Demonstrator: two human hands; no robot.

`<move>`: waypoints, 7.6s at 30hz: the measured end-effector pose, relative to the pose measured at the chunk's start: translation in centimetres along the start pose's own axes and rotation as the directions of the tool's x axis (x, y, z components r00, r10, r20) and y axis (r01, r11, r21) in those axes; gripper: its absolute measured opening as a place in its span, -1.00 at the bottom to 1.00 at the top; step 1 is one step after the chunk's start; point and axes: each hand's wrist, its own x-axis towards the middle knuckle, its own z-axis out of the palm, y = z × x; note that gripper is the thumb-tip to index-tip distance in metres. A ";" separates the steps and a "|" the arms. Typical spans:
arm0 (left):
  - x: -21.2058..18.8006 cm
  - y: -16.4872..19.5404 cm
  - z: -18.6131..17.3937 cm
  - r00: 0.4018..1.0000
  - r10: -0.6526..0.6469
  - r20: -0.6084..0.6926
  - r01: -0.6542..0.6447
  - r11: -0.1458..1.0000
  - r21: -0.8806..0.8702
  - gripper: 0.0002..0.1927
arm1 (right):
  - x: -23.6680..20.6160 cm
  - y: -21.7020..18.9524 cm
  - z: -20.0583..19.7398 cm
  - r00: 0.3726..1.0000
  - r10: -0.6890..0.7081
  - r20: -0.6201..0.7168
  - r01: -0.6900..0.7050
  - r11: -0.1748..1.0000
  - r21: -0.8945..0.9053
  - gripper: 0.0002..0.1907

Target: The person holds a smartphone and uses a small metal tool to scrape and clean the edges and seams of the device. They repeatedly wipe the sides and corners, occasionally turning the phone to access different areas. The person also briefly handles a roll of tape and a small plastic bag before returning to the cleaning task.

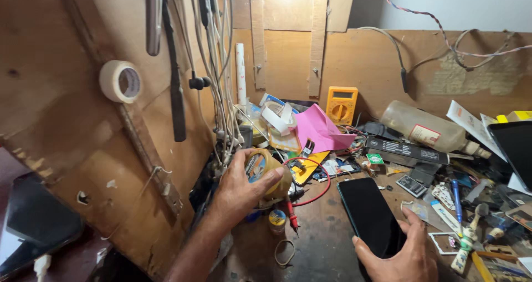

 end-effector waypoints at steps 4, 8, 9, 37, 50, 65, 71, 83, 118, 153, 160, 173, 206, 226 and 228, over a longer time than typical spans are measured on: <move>0.0 -1.5 1.8 0.990 0.121 -0.074 -0.117 0.991 0.061 -0.14 | -0.1 -0.4 -0.2 1.000 -0.022 -0.012 0.022 0.999 0.031 0.18; -0.3 -2.2 3.4 0.986 0.137 -0.090 -0.123 0.981 0.148 -0.07 | -0.4 -1.0 -0.6 1.000 0.003 0.007 -0.004 1.000 0.022 0.17; -0.2 -2.3 3.5 0.989 0.126 -0.084 -0.112 0.981 0.156 -0.08 | -0.4 -1.1 -0.8 1.000 0.005 0.012 -0.006 1.000 0.022 0.17; -8.4 -4.0 0.1 0.965 0.052 0.258 -0.215 0.720 0.660 -0.20 | 1.2 1.8 0.5 1.000 -0.015 0.016 0.014 0.999 0.039 0.22; -6.7 0.1 -1.7 0.943 -0.043 0.329 -0.195 0.730 0.655 0.23 | 1.3 1.8 1.5 0.999 -0.027 -0.027 0.029 0.998 0.056 0.21; -6.7 -2.5 -3.6 0.932 -0.001 0.363 -0.267 0.674 0.688 -0.02 | 1.4 2.3 1.2 0.996 -0.069 -0.050 0.072 0.996 0.056 0.20; -6.2 -1.2 -3.8 0.816 0.415 0.403 -0.575 0.655 0.489 0.23 | 1.8 2.7 1.5 1.000 -0.002 0.011 0.001 0.999 0.054 0.22; 1.5 1.9 -1.1 0.912 0.095 0.400 -0.327 0.758 0.565 -0.81 | 1.1 1.3 1.3 1.000 0.004 -0.026 -0.002 0.997 0.079 0.17; 6.8 -2.6 6.8 0.947 0.090 0.308 -0.294 0.626 0.722 -0.81 | 2.2 2.6 1.2 0.996 0.064 -0.062 -0.058 0.994 0.091 0.13; 8.4 -0.7 16.8 0.771 0.200 0.605 -0.637 0.263 0.725 -0.88 | 3.2 2.6 1.3 0.996 0.019 -0.089 -0.007 0.992 0.129 0.09; 9.4 0.2 13.0 0.832 0.396 0.389 -0.554 0.551 0.624 -0.84 | 3.0 2.8 1.0 0.994 0.006 -0.105 0.007 0.993 0.122 0.08; 12.1 -1.1 9.7 0.871 0.331 0.362 -0.486 0.682 0.546 -0.80 | 3.1 4.1 1.4 0.997 0.023 -0.073 -0.012 0.990 0.137 0.14; 9.5 -2.0 12.9 0.788 0.316 0.528 -0.606 0.254 0.753 -0.81 | 3.5 4.6 2.2 0.997 -0.059 -0.052 0.065 0.989 0.134 0.16; 11.9 -2.0 10.5 0.778 0.432 0.456 -0.628 0.552 0.549 -0.83 | 3.8 4.9 2.4 0.999 -0.029 -0.026 0.032 0.989 0.146 0.16; 12.3 -2.2 10.5 0.781 0.434 0.450 -0.624 0.560 0.544 -0.82 | 4.0 5.2 2.3 0.999 -0.048 -0.008 0.049 0.989 0.140 0.18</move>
